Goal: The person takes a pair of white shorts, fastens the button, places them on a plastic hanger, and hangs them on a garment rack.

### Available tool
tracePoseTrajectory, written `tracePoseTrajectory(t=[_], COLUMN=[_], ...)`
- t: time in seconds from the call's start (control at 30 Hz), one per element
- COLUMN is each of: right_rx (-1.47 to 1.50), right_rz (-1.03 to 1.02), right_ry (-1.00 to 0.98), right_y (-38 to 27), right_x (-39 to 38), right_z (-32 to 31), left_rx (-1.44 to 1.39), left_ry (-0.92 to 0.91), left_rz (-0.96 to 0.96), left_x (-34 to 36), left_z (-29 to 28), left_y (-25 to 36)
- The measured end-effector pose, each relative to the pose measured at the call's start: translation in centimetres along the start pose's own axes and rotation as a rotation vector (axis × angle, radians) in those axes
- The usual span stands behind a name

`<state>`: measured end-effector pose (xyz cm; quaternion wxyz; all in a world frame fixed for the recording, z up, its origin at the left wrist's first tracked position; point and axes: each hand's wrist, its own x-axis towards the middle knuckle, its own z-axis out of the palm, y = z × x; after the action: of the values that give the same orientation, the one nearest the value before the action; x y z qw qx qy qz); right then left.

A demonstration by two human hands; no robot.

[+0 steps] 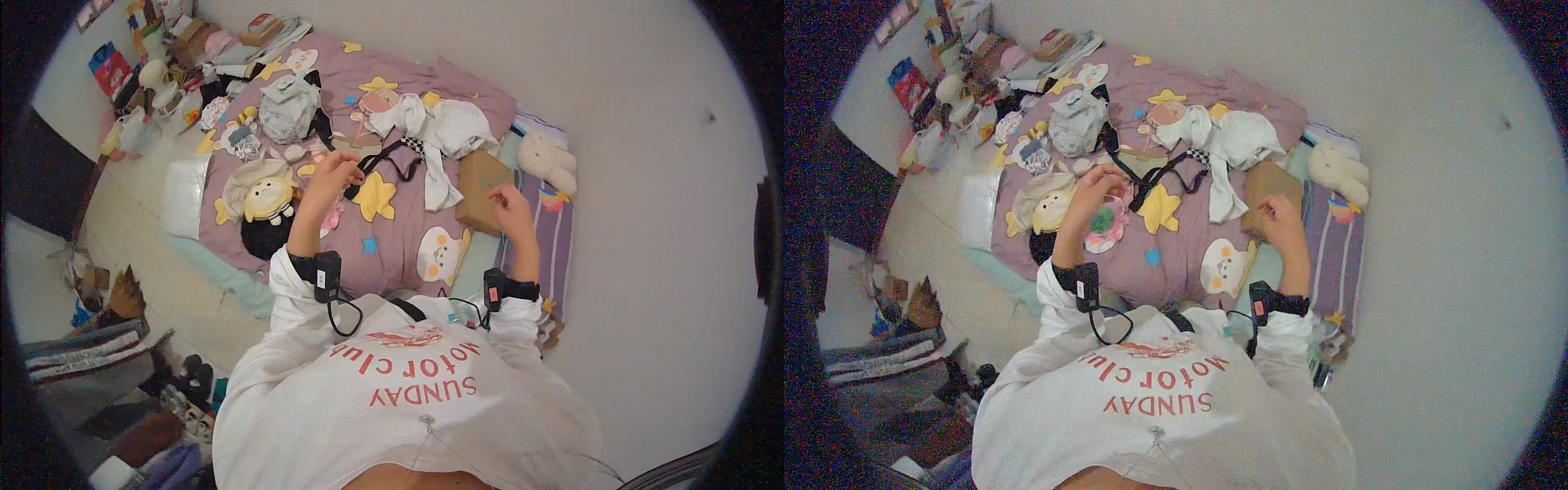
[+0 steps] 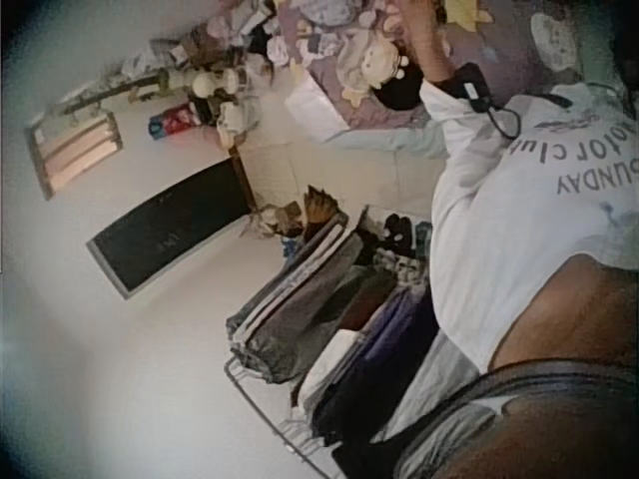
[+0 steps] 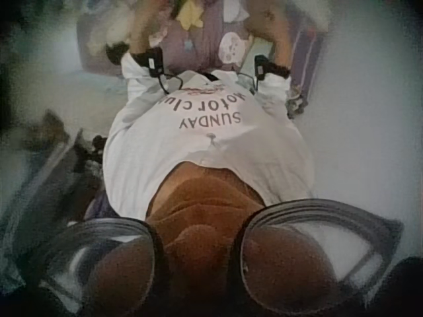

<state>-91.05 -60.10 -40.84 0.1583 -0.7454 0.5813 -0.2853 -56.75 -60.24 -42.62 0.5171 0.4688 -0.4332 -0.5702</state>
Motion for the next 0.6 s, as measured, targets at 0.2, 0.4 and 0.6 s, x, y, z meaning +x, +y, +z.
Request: tracePoseTrajectory(t=[0.2, 0.4, 0.6], right_rx=[0.059, 0.084, -0.043], right_rz=[0.117, 0.159, 0.547], right_ry=[-0.380, -0.357, -0.559], right_y=[10.9, 25.2, 24.2], right_x=[6.8, 9.3, 6.9], right_z=[6.6, 18.2, 21.4], left_rx=[0.166, 0.187, 0.231], left_ry=[0.092, 0.206, 0.267], left_rz=[-0.166, -0.306, -0.549], left_x=[3.2, 5.1, 4.2], left_z=[2.7, 2.7, 3.7], left_y=[-5.5, -8.6, -11.2])
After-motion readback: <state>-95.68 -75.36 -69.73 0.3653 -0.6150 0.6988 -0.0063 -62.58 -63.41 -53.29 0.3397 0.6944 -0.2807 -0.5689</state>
